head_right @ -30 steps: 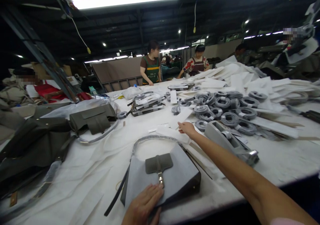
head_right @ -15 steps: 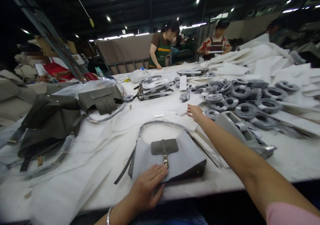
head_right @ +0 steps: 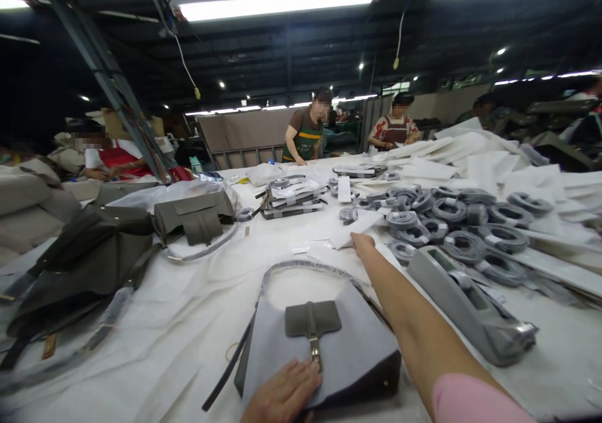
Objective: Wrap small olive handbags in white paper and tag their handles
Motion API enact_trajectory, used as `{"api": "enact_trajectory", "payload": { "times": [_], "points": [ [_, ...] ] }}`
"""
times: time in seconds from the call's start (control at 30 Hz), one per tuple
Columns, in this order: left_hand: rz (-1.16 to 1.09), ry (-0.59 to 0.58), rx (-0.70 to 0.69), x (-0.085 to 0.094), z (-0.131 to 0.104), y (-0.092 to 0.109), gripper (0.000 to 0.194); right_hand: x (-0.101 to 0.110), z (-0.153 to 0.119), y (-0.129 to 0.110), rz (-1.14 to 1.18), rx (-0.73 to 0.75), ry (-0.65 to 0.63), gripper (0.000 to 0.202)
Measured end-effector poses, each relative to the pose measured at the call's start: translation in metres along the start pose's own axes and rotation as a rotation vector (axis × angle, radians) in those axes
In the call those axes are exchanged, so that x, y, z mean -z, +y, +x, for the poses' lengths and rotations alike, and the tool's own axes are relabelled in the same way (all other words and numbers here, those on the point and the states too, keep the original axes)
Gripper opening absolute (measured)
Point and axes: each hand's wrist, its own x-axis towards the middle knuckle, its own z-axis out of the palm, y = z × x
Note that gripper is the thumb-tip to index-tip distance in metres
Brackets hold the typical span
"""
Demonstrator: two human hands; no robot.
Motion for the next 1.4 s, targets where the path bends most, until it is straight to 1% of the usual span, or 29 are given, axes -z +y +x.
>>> {"api": "enact_trajectory", "payload": {
  "times": [0.07, 0.13, 0.2, 0.23, 0.27, 0.3, 0.33, 0.37, 0.4, 0.43, 0.47, 0.53, 0.63, 0.73, 0.8, 0.87, 0.93, 1.0, 1.07, 1.1, 1.17, 1.23, 1.27, 1.3, 1.33, 1.37, 1.4],
  "points": [
    [-0.044, -0.029, 0.069, 0.008, 0.004, 0.006, 0.046, 0.006, -0.009, -0.009, -0.050, 0.097, 0.008, 0.032],
    [-0.111, -0.090, 0.175, 0.020, 0.010, 0.015, 0.050, 0.019, -0.026, -0.016, -0.107, 0.225, 0.001, 0.026],
    [-0.170, -0.148, 0.254, 0.030, 0.014, 0.021, 0.054, 0.036, -0.054, -0.020, -0.156, 0.365, -0.041, 0.021],
    [-0.191, -0.166, 0.277, 0.033, 0.016, 0.023, 0.055, 0.045, -0.073, -0.021, -0.186, 0.443, -0.087, 0.021],
    [-0.207, -0.179, 0.286, 0.035, 0.016, 0.024, 0.055, 0.055, -0.095, -0.020, -0.216, 0.512, -0.144, 0.022],
    [-0.218, -0.189, 0.288, 0.036, 0.016, 0.024, 0.055, 0.063, -0.118, -0.017, -0.256, 0.608, -0.234, 0.026],
    [-0.226, -0.196, 0.287, 0.036, 0.015, 0.024, 0.055, 0.071, -0.142, -0.012, -0.388, 0.859, -0.386, 0.034],
    [-0.232, -0.202, 0.286, 0.035, 0.014, 0.024, 0.056, 0.077, -0.165, -0.005, -0.506, 1.081, -0.512, 0.040],
    [-0.237, -0.205, 0.291, 0.034, 0.013, 0.024, 0.056, 0.080, -0.186, 0.005, -0.602, 1.237, -0.625, 0.045],
    [-0.243, -0.208, 0.305, 0.033, 0.012, 0.024, 0.056, 0.082, -0.203, 0.016, -0.690, 1.336, -0.723, 0.048],
    [-0.249, -0.219, 0.329, 0.032, 0.011, 0.025, 0.055, 0.082, -0.216, 0.029, -0.758, 1.382, -0.787, 0.050],
    [-0.259, -0.253, 0.382, 0.031, 0.010, 0.027, 0.051, 0.078, -0.230, 0.053, -0.845, 1.374, -0.867, 0.055],
    [-0.266, -0.284, 0.407, 0.032, 0.010, 0.029, 0.048, 0.075, -0.230, 0.078, -0.886, 1.287, -0.914, 0.064],
    [-0.269, -0.275, 0.400, 0.032, 0.009, 0.029, 0.048, 0.077, -0.228, 0.083, -0.871, 1.238, -0.978, 0.064],
    [-0.262, -0.255, 0.383, 0.033, 0.008, 0.029, 0.045, 0.079, -0.230, 0.081, -0.845, 1.226, -1.009, 0.070],
    [-0.271, -0.197, 0.344, 0.036, 0.007, 0.029, 0.041, 0.079, -0.232, 0.080, -0.826, 1.211, -0.994, 0.074],
    [-0.305, -0.094, 0.319, 0.041, 0.009, 0.032, 0.037, 0.078, -0.234, 0.081, -0.819, 1.196, -0.950, 0.070],
    [-0.340, 0.007, 0.304, 0.048, 0.014, 0.036, 0.037, 0.076, -0.236, 0.084, -0.817, 1.191, -0.901, 0.067],
    [-0.324, 0.046, 0.305, 0.053, 0.021, 0.039, 0.043, 0.075, -0.238, 0.087, -0.815, 1.200, -0.851, 0.063],
    [-0.299, 0.034, 0.316, 0.054, 0.026, 0.038, 0.046, 0.075, -0.239, 0.088, -0.814, 1.212, -0.824, 0.060],
    [-0.226, -0.029, 0.381, 0.047, 0.034, 0.032, 0.055, 0.074, -0.239, 0.089, -0.846, 1.262, -0.792, 0.057],
    [-0.161, -0.097, 0.442, 0.030, 0.037, 0.022, 0.066, 0.072, -0.239, 0.087, -0.910, 1.315, -0.746, 0.053],
    [-0.139, -0.137, 0.446, 0.019, 0.037, 0.016, 0.071, 0.072, -0.239, 0.086, -0.955, 1.321, -0.731, 0.052],
    [-0.132, -0.151, 0.405, 0.008, 0.034, 0.011, 0.074, 0.073, -0.241, 0.085, -1.000, 1.318, -0.713, 0.051],
    [-0.136, -0.163, 0.316, -0.003, 0.030, 0.006, 0.077, 0.075, -0.243, 0.085, -1.024, 1.317, -0.690, 0.049],
    [-0.142, -0.169, 0.244, -0.013, 0.026, 0.002, 0.081, 0.081, -0.247, 0.085, -1.017, 1.320, -0.657, 0.046],
    [-0.134, -0.146, 0.215, -0.022, 0.021, -0.001, 0.085, 0.090, -0.252, 0.087, -0.978, 1.324, -0.609, 0.040]
  ]
}}
